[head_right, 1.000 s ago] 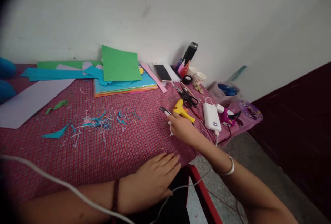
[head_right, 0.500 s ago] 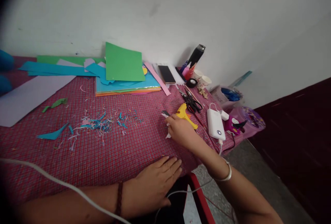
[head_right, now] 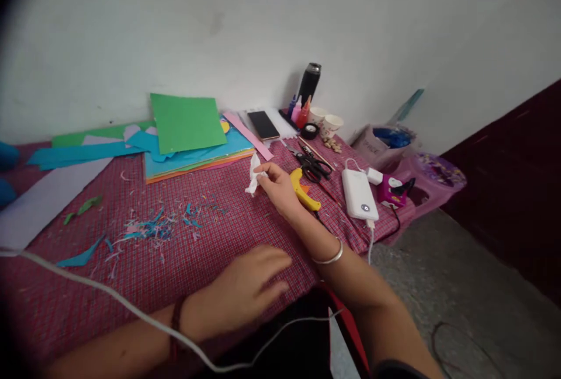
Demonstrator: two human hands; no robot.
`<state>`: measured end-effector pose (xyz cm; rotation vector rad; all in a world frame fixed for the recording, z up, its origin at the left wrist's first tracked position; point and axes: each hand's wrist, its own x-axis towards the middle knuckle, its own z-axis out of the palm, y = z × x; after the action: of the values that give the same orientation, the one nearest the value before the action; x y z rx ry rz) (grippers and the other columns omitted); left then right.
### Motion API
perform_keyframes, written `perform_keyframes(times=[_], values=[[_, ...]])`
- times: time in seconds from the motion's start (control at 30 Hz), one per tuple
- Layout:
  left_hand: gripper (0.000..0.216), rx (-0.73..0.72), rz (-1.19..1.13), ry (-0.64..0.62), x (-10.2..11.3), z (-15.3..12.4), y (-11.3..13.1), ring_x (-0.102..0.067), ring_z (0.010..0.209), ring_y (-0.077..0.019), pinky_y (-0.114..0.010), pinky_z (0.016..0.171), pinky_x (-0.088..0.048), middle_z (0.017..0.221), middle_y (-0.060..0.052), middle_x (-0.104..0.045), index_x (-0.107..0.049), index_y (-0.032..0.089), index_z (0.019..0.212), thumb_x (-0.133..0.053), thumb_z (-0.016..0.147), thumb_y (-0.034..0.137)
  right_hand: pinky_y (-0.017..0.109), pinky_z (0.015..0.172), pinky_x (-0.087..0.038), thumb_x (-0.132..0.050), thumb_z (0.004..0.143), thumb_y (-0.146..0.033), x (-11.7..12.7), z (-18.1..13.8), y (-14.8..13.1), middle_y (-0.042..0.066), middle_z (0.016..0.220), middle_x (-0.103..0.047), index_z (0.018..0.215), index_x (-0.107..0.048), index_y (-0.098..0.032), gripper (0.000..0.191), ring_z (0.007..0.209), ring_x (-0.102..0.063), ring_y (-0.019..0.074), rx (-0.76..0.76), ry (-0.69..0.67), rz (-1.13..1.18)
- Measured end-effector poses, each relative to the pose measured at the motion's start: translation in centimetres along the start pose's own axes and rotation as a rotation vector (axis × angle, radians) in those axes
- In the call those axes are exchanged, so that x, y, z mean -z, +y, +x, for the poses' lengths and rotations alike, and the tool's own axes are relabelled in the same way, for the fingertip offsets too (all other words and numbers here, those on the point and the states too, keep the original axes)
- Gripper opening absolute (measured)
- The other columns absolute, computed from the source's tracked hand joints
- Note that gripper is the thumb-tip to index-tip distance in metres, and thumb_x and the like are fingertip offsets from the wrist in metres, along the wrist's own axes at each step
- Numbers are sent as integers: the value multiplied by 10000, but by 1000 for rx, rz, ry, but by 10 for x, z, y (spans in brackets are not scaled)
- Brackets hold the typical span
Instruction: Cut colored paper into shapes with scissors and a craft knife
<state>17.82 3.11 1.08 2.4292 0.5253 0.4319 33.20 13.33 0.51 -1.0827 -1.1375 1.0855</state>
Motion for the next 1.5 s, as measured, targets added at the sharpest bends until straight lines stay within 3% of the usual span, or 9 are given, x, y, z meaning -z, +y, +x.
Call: perform_keyframes(times=[0.17,0.33,0.57,0.8,0.93,1.1,1.27,1.4,1.5], values=[[134,305,222,89,19,47,-38,-587,866,-198,-364,822,-489,916,-68,-622,-629,156,926,-512,863,164,226,486,-465,-580,748,-282,9,1,0,-58,623,-546,870,-545,-190,157,483,-507,79,26,-5,89],[80,371,233,28,17,72,-54,-595,854,-191,-352,814,-492,931,-63,-630,-631,161,865,-589,800,139,209,467,-400,-515,764,-207,21,2,-8,-67,588,-504,876,-540,-191,115,480,-470,77,8,-11,57],[126,481,158,0,15,81,-68,-633,704,-179,-321,678,-498,770,-53,-689,-625,158,742,-531,806,105,224,518,-368,-483,771,-197,19,-2,-4,-42,662,-520,892,-559,-189,143,556,-467,91,76,-29,-32],[209,353,487,-72,7,74,-64,-626,854,-254,-406,764,-499,956,-146,-651,-580,121,987,-414,865,160,226,564,-395,-478,776,-192,17,-4,0,-35,697,-534,887,-572,-183,145,606,-493,100,132,-26,-75],[163,307,449,-25,8,70,-66,-594,803,-217,-371,738,-482,888,-103,-625,-546,147,934,-421,830,145,228,550,-385,-481,778,-193,18,-3,1,-34,696,-533,882,-572,-181,138,597,-487,100,133,-12,-78],[66,388,278,187,46,46,-82,-492,630,-128,-270,620,-417,686,5,-531,-471,196,724,-443,779,173,230,529,-373,-479,788,-200,19,-3,4,-38,665,-518,898,-565,-183,140,566,-472,92,117,-22,-81],[83,599,261,358,109,-15,-98,-485,576,-106,-231,558,-390,624,35,-511,-494,194,683,-503,757,230,237,495,-364,-500,774,-201,17,-4,1,-39,628,-507,876,-565,-180,123,525,-459,89,105,-38,-54],[126,783,225,340,140,-60,-100,-542,588,-120,-239,567,-421,643,18,-609,-602,187,719,-571,740,307,241,477,-358,-523,763,-202,17,-7,-1,-40,606,-509,850,-566,-186,98,502,-449,89,96,-48,-41],[190,789,199,299,148,-76,-98,-617,732,-146,-267,683,-472,789,-13,-693,-660,194,748,-562,774,355,248,463,-348,-539,764,-200,18,-7,2,-30,610,-527,848,-575,-196,91,491,-455,95,94,-42,-57]])
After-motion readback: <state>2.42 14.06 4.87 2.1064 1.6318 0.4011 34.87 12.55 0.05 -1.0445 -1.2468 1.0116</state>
